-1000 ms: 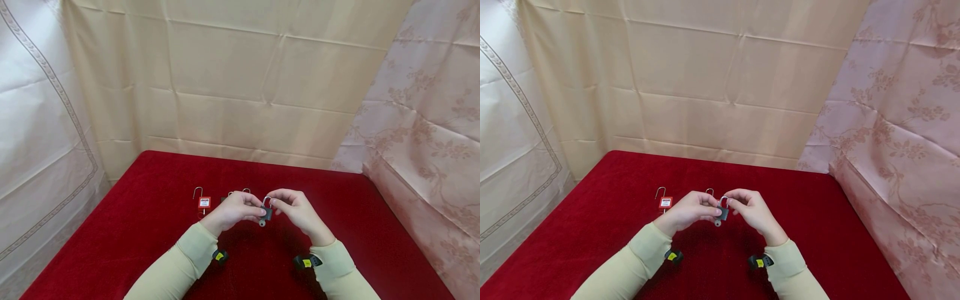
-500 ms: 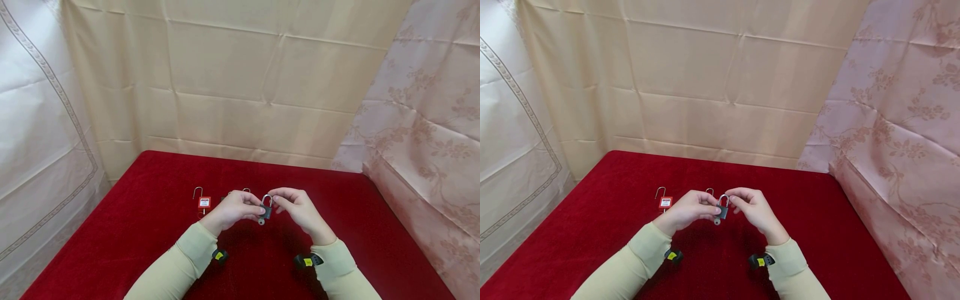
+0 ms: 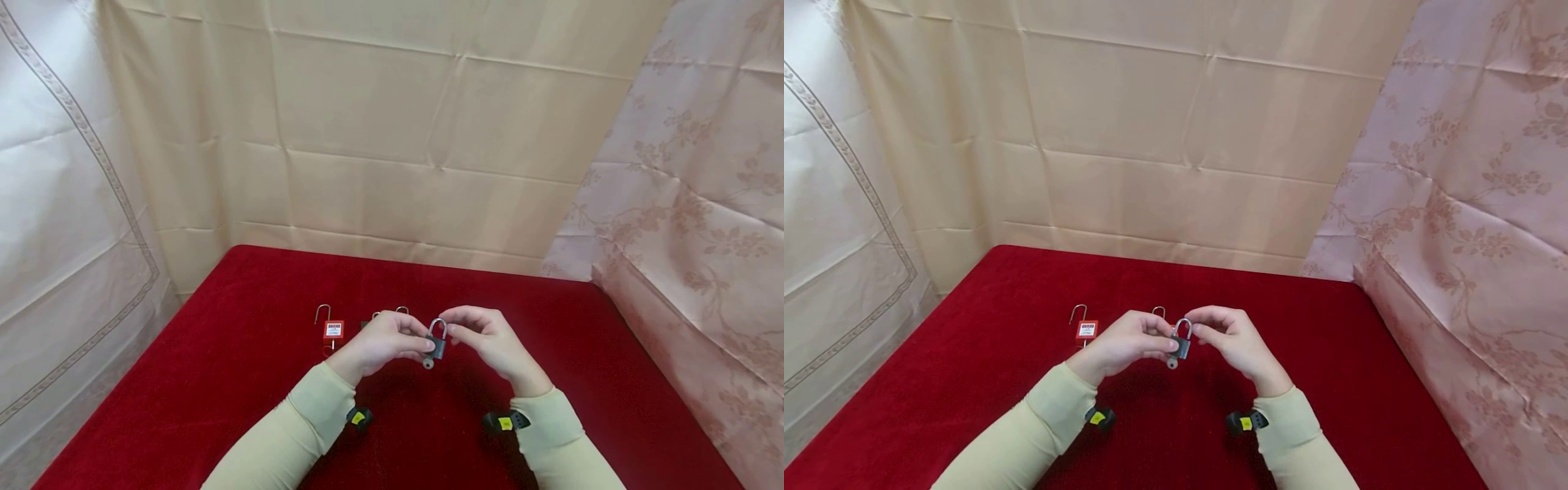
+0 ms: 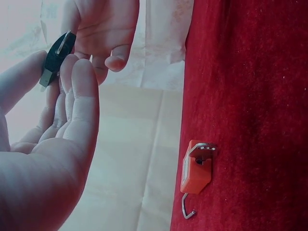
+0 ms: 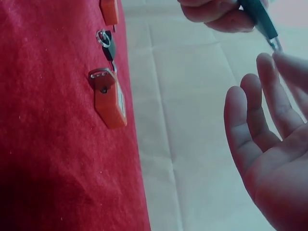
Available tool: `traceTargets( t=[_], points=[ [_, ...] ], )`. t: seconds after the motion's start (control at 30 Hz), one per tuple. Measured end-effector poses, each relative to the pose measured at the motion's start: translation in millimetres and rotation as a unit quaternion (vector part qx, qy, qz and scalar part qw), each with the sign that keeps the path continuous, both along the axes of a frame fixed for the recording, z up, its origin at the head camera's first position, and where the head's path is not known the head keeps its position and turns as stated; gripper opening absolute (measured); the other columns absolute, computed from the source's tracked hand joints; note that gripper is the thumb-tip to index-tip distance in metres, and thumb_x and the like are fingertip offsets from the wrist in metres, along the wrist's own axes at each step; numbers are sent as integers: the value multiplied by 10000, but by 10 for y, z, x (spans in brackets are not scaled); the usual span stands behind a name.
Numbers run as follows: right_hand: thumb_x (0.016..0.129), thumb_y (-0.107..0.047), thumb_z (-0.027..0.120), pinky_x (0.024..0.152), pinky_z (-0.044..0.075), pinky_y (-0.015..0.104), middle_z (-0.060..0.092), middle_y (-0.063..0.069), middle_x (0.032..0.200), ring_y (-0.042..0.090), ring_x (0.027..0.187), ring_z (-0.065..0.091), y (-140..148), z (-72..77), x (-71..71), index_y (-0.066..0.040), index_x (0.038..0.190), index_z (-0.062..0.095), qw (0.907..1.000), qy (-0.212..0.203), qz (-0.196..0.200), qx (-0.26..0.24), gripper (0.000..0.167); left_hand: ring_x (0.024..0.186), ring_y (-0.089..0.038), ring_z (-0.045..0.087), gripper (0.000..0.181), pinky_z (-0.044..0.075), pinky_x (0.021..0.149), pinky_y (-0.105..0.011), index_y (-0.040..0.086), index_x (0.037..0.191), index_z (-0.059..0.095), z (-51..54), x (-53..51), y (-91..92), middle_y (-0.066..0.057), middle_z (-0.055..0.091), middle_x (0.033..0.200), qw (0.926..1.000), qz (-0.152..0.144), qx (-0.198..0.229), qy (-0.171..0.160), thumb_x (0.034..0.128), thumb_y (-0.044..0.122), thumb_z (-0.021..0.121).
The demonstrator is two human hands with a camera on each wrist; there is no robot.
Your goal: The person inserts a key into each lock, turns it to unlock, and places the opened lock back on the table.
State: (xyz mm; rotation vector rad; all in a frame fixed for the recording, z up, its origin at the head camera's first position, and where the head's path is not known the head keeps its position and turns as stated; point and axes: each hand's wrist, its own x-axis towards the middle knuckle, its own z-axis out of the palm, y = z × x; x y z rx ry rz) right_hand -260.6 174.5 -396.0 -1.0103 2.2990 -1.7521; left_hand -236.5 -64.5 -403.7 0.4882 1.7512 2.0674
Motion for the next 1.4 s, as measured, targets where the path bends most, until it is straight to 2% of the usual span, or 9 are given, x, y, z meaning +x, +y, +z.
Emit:
traceTargets(
  t=[0.1, 0.23, 0.5, 0.73, 0.93, 1.0, 1.2, 1.4],
  points=[
    [983, -24, 655, 788, 604, 394, 716, 145, 1084, 359, 895, 666, 23, -23, -18, -9, 1176, 703, 10000, 54, 78, 0, 200, 753, -222, 726, 154, 610, 810, -409, -121, 1039, 678, 10, 8, 2, -166, 740, 915, 10000, -21, -5, -2, 902, -57, 709],
    [983, -23, 654, 797, 604, 392, 712, 157, 1125, 358, 915, 671, 39, -36, -29, -4, 1208, 692, 9999, 69, 141, 11, 230, 750, -225, 726, 157, 609, 815, -414, -117, 1040, 684, 18, 11, 3, -165, 740, 915, 10000, -49, -40, 4, 905, -44, 712],
    [984, -24, 652, 819, 601, 409, 703, 200, 1115, 477, 926, 643, 42, -53, -40, 31, 1210, 687, 9996, 58, 267, -18, 235, 765, -231, 728, 153, 605, 829, -404, -99, 1033, 693, 10, 5, -6, -161, 741, 916, 9997, -130, -194, -24, 908, -16, 725],
    [986, -25, 647, 821, 594, 403, 708, 137, 1037, 360, 887, 671, 38, -63, -43, 44, 1158, 683, 9992, 83, 376, -44, 188, 761, -222, 725, 147, 608, 823, -401, -88, 1024, 696, 10, 13, 5, -158, 742, 905, 9993, -237, -266, -57, 902, -14, 733],
    [981, -36, 660, 814, 597, 477, 723, 133, 1014, 409, 876, 665, -11, -55, -11, 0, 1123, 706, 9989, -59, 383, -254, 154, 758, -230, 729, 149, 608, 822, -404, -87, 1024, 695, 4, 24, 15, -159, 741, 910, 9992, -270, -282, -61, 901, -15, 736],
    [981, -21, 653, 803, 602, 452, 726, 139, 1011, 381, 861, 674, -29, -70, -10, -1, 1115, 710, 9983, -109, 407, -409, 147, 762, -230, 729, 152, 608, 823, -403, -85, 1029, 698, 4, 25, 14, -160, 743, 918, 9992, -269, -303, -53, 903, -9, 738],
    [972, 33, 633, 749, 598, 353, 735, 93, 963, 249, 790, 678, -86, -118, -2, 98, 1081, 680, 9955, -189, 343, -864, 135, 757, -217, 724, 144, 610, 816, -400, -85, 1021, 698, 14, 35, 19, -150, 742, 909, 9992, -251, -305, -50, 903, -13, 736],
    [964, 34, 645, 714, 582, 319, 733, 59, 914, 206, 749, 657, -135, -128, 17, 122, 1045, 676, 9943, -267, 152, -1019, 123, 755, -213, 723, 129, 612, 808, -400, -80, 1003, 690, 24, 47, 27, -144, 741, 908, 9993, -263, -279, -41, 901, -17, 738]
  ],
)
